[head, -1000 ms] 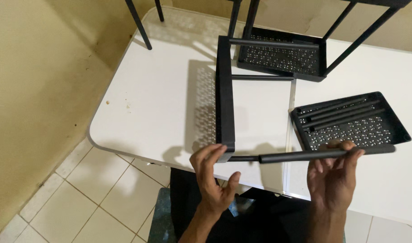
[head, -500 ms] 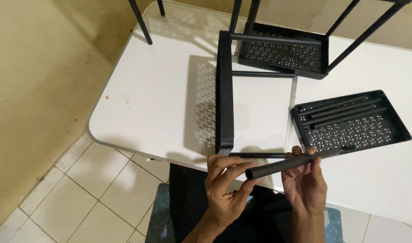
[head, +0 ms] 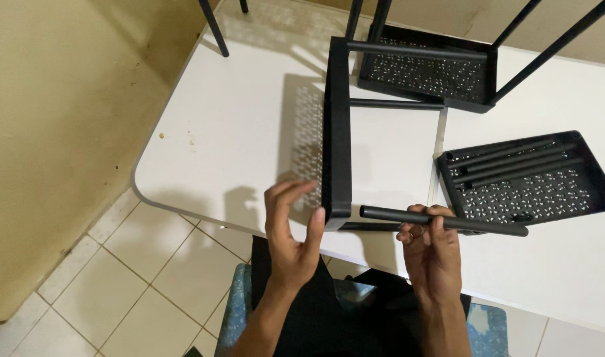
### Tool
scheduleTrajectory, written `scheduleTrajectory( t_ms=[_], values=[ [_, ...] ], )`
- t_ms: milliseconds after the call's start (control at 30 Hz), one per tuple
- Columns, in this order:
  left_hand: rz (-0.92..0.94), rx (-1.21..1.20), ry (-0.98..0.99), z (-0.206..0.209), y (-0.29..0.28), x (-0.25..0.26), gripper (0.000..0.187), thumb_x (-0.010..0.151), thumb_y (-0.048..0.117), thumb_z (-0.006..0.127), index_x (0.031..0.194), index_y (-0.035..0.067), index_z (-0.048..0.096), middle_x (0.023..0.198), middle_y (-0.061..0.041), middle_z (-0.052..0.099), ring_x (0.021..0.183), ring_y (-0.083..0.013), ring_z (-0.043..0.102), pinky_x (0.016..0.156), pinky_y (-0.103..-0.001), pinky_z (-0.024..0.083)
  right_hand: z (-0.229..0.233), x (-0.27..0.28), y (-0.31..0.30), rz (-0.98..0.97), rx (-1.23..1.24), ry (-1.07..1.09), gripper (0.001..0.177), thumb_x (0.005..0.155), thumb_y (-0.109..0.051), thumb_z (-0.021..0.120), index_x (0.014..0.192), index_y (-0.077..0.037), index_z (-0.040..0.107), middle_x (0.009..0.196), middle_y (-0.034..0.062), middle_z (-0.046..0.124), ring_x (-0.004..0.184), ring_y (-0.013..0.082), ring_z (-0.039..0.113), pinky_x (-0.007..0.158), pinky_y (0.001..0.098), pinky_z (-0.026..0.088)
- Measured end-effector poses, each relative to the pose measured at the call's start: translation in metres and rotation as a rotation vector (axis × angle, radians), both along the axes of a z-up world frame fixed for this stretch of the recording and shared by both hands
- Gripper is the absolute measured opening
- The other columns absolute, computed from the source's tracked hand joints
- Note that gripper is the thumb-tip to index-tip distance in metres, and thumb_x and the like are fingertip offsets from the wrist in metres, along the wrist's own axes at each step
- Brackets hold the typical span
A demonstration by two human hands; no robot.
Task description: The person assembles a black metal shelving unit by inserting vertical rods into a perforated shelf panel and attaching additional shelf panels. The person works on a white table, handling rods and panels one at a time, and positions the assembled frame upright.
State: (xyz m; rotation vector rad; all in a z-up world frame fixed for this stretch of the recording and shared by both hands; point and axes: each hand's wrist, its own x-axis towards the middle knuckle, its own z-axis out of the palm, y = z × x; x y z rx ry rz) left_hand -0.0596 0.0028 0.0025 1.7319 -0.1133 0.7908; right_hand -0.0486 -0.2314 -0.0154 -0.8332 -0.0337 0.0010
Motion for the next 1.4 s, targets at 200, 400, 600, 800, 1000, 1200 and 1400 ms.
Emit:
scheduleTrajectory(
  t_ms=[200,400,600,800,1000,1200,1400],
  values=[
    [-0.344,-0.112,-0.005,0.033,-0.012,0.048,0.064,0.113,0.054,0.037,0.159,0.009,0.039,0.161,-0.013,0.043,0.161,-0.0268,0.028,0.139,-0.049,0.02,-0.001,0.001,0.01,0.027,-0.056,-0.01,0.016,0.108,-0.022,0.061,0.116,-0.008,0.062,0.121,0.015,0.067,0.098,0.0228,0.068,0.084,0.0378,0.055],
    [-0.458,-0.086,0.025,0.034,-0.027,0.05,0.066,0.114,0.058,0.026,0.159,0.01,0.034,0.168,-0.009,0.037,0.166,-0.025,0.019,0.142,-0.049,0.013,-0.002,0.005,0.005,-0.015,-0.114,-0.093,0.016,0.108,-0.021,0.063,0.119,-0.009,0.062,0.12,0.0153,0.069,0.095,0.0232,0.068,0.087,0.0387,0.053],
    [-0.476,-0.119,0.032,0.03,-0.027,0.051,0.06,0.115,0.056,0.029,0.155,0.011,0.04,0.165,-0.009,0.043,0.165,-0.0257,0.024,0.142,-0.049,0.018,-0.007,0.007,0.003,-0.005,-0.12,-0.106,0.015,0.11,-0.019,0.061,0.119,-0.007,0.06,0.121,0.016,0.069,0.094,0.0241,0.067,0.089,0.04,0.053],
    [-0.525,-0.215,0.036,0.03,-0.025,0.053,0.058,0.115,0.048,0.036,0.158,0.009,0.039,0.163,-0.011,0.043,0.164,-0.0268,0.024,0.141,-0.05,0.018,-0.012,0.007,0.003,0.04,-0.126,-0.202,0.015,0.108,-0.016,0.064,0.118,-0.007,0.057,0.12,0.0169,0.068,0.096,0.0255,0.068,0.09,0.0403,0.054],
    [-0.498,-0.127,0.015,0.032,-0.026,0.053,0.052,0.115,0.041,0.039,0.155,0.008,0.043,0.159,-0.013,0.047,0.161,-0.0282,0.03,0.139,-0.05,0.021,-0.017,0.015,0.005,0.069,-0.086,-0.239,0.016,0.108,-0.015,0.065,0.119,-0.006,0.057,0.121,0.0177,0.068,0.099,0.0242,0.067,0.093,0.0404,0.054],
    [-0.431,-0.101,-0.001,0.036,-0.016,0.051,0.047,0.114,0.037,0.039,0.148,0.006,0.049,0.151,-0.013,0.053,0.158,-0.0293,0.034,0.136,-0.05,0.026,-0.014,0.016,0.021,0.057,-0.113,-0.244,0.018,0.107,-0.016,0.066,0.118,-0.006,0.056,0.119,0.0171,0.068,0.097,0.023,0.067,0.091,0.039,0.055],
    [-0.377,-0.047,-0.012,0.038,-0.014,0.049,0.041,0.114,0.031,0.039,0.143,0.005,0.051,0.151,-0.013,0.057,0.161,-0.0321,0.036,0.138,-0.053,0.027,-0.011,0.018,0.029,0.056,-0.131,-0.263,0.018,0.106,-0.015,0.066,0.117,-0.007,0.055,0.118,0.017,0.067,0.097,0.0222,0.067,0.091,0.0381,0.055]
  ],
)
